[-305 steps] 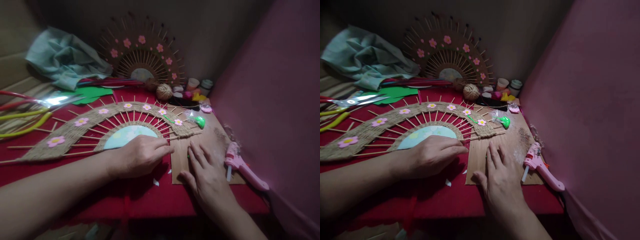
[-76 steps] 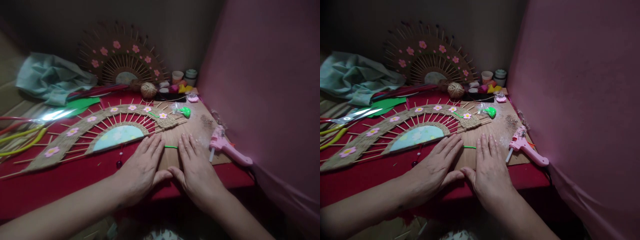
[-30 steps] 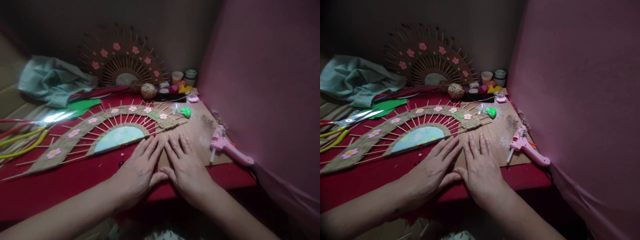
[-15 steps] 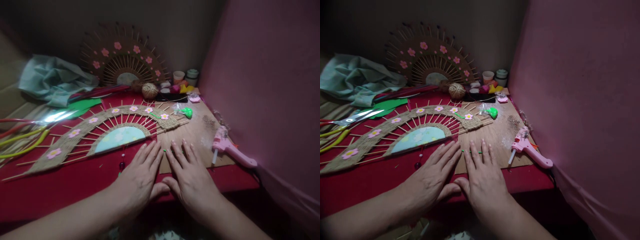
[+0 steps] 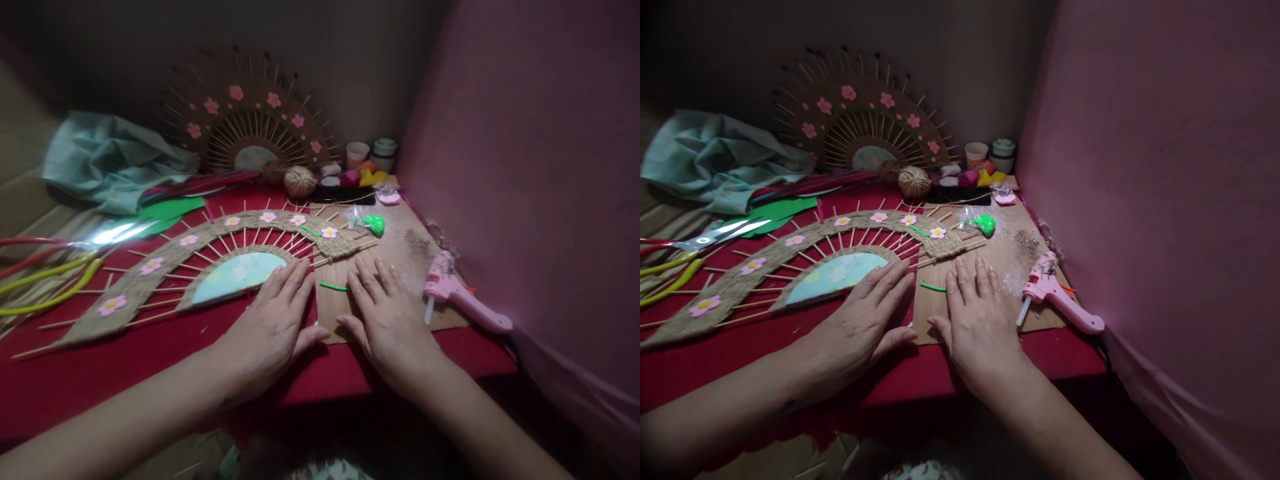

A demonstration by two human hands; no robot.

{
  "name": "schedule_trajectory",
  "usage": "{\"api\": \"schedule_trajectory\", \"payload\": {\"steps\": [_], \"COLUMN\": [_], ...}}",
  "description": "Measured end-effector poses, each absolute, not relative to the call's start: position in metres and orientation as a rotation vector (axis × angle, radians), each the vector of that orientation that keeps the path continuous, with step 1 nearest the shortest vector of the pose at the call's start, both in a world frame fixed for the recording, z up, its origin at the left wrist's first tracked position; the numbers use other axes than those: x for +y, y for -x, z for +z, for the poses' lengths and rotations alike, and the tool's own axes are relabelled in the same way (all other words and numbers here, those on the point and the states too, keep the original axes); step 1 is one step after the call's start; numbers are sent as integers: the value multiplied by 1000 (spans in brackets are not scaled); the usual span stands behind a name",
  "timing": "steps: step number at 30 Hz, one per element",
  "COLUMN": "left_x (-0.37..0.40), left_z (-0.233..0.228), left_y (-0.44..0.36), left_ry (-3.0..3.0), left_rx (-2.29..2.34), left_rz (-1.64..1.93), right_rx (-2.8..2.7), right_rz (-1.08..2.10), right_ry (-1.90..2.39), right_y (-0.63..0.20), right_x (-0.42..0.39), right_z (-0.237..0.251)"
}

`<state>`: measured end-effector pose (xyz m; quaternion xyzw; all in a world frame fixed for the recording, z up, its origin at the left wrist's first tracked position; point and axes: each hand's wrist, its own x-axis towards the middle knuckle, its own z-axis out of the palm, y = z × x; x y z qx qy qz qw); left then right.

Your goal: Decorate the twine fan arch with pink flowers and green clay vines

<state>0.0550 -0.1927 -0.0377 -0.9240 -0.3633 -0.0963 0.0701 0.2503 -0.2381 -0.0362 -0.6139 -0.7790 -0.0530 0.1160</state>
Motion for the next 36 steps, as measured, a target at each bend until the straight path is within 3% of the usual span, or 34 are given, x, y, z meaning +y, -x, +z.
{"api": "schedule_trajectory", "payload": {"steps": [13, 25, 36], "left_x": [-199, -206, -198], "left_z": [-36, -43, -38], "left_y": [-65, -62, -72], "left_ry": [2838, 2866, 2968], "left_rx": [-1055, -968, -927], "left_rz": [-237, -259, -134], "right_rx": [-2212, -2312, -2309], "right_rz": [-256, -145, -124], "right_ry": [1832, 1669, 1793], "right_y": [-259, -244, -246], "right_x": [-258, -269, -245], "right_z": [-41, -48, -44]}}
